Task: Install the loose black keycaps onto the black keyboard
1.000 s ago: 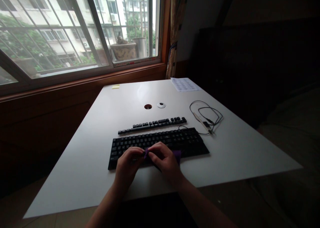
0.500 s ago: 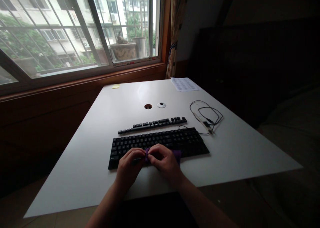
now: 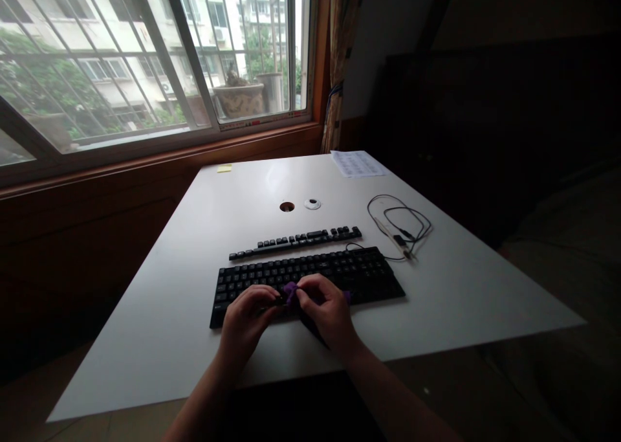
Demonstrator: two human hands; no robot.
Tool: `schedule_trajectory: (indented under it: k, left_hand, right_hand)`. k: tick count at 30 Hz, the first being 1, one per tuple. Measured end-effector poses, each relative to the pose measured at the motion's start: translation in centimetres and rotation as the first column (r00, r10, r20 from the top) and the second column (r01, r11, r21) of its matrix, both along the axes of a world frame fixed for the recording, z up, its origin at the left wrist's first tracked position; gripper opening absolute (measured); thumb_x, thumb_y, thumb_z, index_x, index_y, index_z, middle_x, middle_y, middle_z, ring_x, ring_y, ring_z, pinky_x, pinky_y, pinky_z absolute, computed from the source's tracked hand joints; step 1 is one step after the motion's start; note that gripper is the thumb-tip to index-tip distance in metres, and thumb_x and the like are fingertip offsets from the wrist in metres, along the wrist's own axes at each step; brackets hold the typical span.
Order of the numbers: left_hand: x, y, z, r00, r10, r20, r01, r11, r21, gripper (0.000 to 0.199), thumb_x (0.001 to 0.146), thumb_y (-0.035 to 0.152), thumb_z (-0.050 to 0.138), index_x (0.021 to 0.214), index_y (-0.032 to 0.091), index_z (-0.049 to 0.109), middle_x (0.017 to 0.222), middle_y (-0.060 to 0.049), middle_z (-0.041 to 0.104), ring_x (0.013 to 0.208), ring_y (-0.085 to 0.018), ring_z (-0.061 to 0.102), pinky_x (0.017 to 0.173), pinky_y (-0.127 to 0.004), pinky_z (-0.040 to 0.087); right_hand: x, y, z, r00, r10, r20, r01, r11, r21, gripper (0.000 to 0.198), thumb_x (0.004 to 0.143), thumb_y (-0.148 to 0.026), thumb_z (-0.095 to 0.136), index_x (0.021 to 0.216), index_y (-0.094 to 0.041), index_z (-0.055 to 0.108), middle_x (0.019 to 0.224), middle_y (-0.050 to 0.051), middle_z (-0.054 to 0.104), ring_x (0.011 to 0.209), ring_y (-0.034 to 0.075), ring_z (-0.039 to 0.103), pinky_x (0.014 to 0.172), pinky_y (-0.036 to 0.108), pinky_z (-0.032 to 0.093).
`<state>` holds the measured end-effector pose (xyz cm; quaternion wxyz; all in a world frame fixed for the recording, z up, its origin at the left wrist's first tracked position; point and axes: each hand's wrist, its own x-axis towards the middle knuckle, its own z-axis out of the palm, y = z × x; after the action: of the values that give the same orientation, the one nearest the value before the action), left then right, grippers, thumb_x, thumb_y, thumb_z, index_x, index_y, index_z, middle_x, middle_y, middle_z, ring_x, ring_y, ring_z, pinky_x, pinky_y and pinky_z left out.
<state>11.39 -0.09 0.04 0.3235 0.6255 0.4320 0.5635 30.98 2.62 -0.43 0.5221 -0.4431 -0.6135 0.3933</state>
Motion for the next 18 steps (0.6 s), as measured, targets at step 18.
schedule_trajectory:
  k: [18]
  left_hand:
    - [0.2, 0.2, 0.5, 0.958, 0.105, -0.266, -0.056, 0.981, 0.188, 0.009, 0.087, 0.013, 0.074, 0.087, 0.021, 0.071, 0.092, -0.004, 0.076, 0.084, -0.017, 0.074, 0.077, -0.027, 0.062]
  right_hand:
    - [-0.9, -0.6, 0.2, 0.985, 0.170, 0.016, -0.170, 0.979, 0.114, 0.004, 0.093, -0.030, 0.076, 0.096, -0.027, 0.075, 0.096, 0.003, 0.072, 0.094, 0.020, 0.068, 0.086, 0.034, 0.055]
